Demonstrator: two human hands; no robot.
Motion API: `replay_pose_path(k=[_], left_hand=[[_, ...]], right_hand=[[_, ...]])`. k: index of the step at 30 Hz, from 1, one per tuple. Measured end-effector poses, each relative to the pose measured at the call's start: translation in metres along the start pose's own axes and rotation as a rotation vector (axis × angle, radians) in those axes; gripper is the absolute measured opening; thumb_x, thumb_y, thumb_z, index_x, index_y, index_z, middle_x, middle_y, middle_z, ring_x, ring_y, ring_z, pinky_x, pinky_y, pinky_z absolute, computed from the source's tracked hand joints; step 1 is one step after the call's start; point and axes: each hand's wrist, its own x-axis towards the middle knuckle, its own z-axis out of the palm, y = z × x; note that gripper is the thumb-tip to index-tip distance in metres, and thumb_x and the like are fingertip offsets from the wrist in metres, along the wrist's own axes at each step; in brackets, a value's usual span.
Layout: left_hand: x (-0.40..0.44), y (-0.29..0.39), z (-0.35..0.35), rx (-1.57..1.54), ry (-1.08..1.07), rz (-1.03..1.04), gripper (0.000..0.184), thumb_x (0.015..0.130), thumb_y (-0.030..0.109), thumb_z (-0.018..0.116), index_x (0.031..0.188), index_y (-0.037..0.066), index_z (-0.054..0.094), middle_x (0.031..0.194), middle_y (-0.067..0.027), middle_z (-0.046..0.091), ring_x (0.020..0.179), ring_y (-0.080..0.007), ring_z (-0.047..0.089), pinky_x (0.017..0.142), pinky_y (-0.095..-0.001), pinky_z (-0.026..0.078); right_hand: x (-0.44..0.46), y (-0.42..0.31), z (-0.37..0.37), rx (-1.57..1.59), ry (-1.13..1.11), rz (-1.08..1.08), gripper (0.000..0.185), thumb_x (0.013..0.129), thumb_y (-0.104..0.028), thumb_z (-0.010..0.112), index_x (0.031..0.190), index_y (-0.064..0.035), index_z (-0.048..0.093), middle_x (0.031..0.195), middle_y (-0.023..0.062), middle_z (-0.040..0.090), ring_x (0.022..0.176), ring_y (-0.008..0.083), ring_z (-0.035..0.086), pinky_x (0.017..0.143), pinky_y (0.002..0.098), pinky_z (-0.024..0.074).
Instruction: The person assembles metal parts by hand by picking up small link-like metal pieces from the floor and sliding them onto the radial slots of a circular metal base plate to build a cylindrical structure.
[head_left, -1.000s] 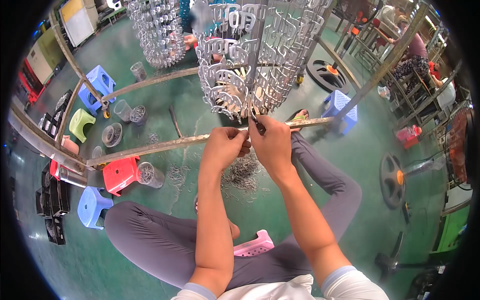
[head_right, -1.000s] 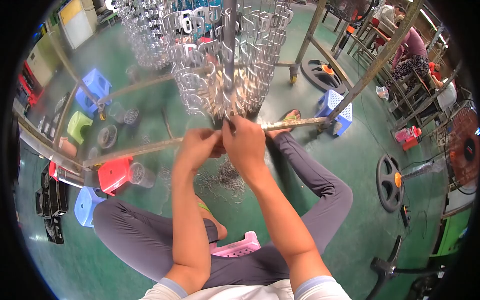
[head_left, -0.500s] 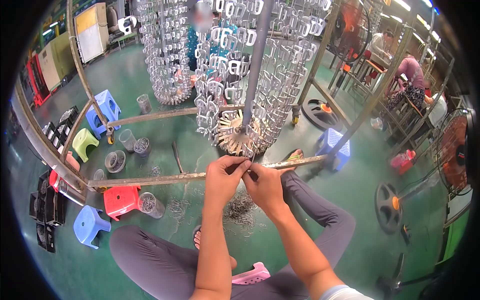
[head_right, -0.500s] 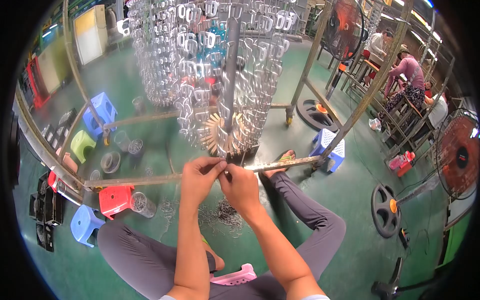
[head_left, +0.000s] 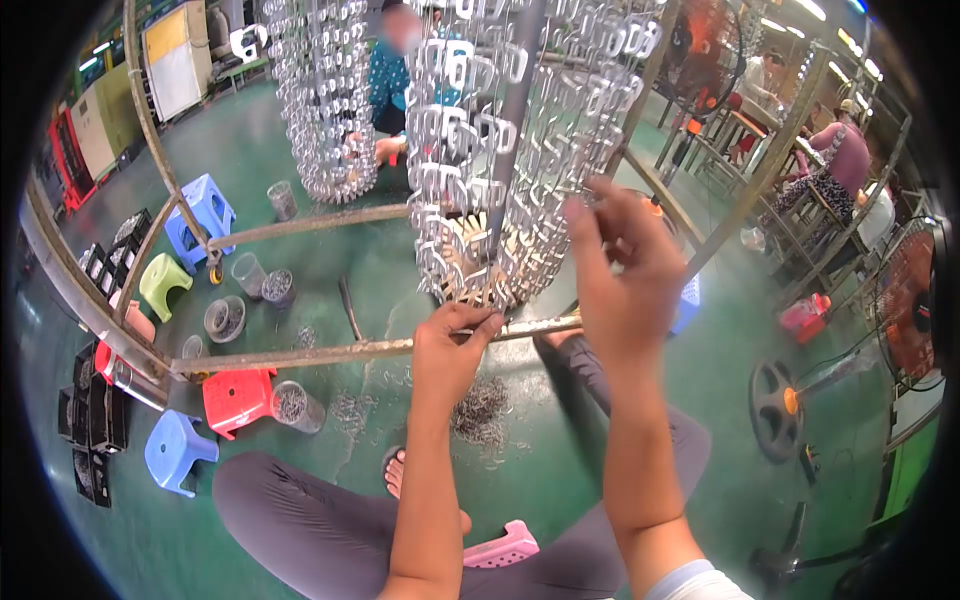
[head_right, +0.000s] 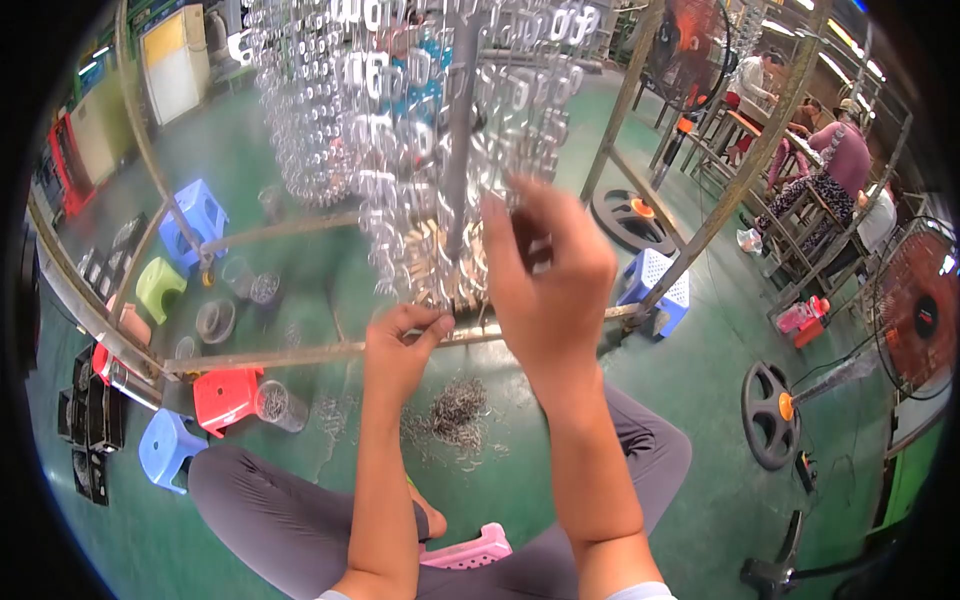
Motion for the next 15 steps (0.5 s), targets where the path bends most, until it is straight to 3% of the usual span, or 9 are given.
replay_pose_path(k=[4,8,11,15], left_hand=[[-0.002,0.006,0.004,0.023,-0.002,0.002,0.020,0.089,0.017,0.087,0.100,0.001,0.082,0.099,-0.0050,0.075,0.087,-0.0126,0.069,0.072,-0.0281,0.053],[-0.001,0.003,0.002,-0.038,-0.005,0.000,0.019,0.090,0.016,0.086,0.101,0.001,0.082,0.095,-0.0040,0.073,0.086,-0.0120,0.068,0.070,-0.0281,0.052],[0.000,0.000,-0.003,-0.008,0.010,0.032,0.018,0.090,0.015,0.086,0.101,0.000,0.082,0.094,-0.0037,0.073,0.085,-0.0119,0.067,0.069,-0.0277,0.051],[0.000,0.000,-0.005,-0.039,-0.006,0.024,0.018,0.091,0.010,0.084,0.106,0.000,0.082,0.094,-0.0054,0.072,0.081,-0.0117,0.067,0.072,-0.0268,0.053]], right_hand=[[0.069,-0.021,0.015,0.093,0.094,-0.188,0.029,0.093,-0.015,0.079,0.113,0.0063,0.074,0.073,0.0095,0.072,0.057,0.0139,0.065,0.055,0.0281,0.0492],[0.104,-0.034,0.016,-0.026,0.048,-0.150,0.036,0.095,-0.021,0.077,0.112,0.0097,0.074,0.069,0.0149,0.070,0.058,0.0170,0.067,0.058,0.0323,0.0515],[0.114,-0.029,0.018,-0.101,0.044,-0.163,0.033,0.096,-0.019,0.074,0.110,0.0106,0.073,0.068,0.0164,0.068,0.057,0.0172,0.063,0.058,0.0325,0.0496],[0.121,-0.029,0.010,0.077,-0.065,-0.050,0.029,0.099,-0.017,0.069,0.108,0.0104,0.073,0.069,0.0137,0.070,0.057,0.0143,0.059,0.057,0.0321,0.0471]])
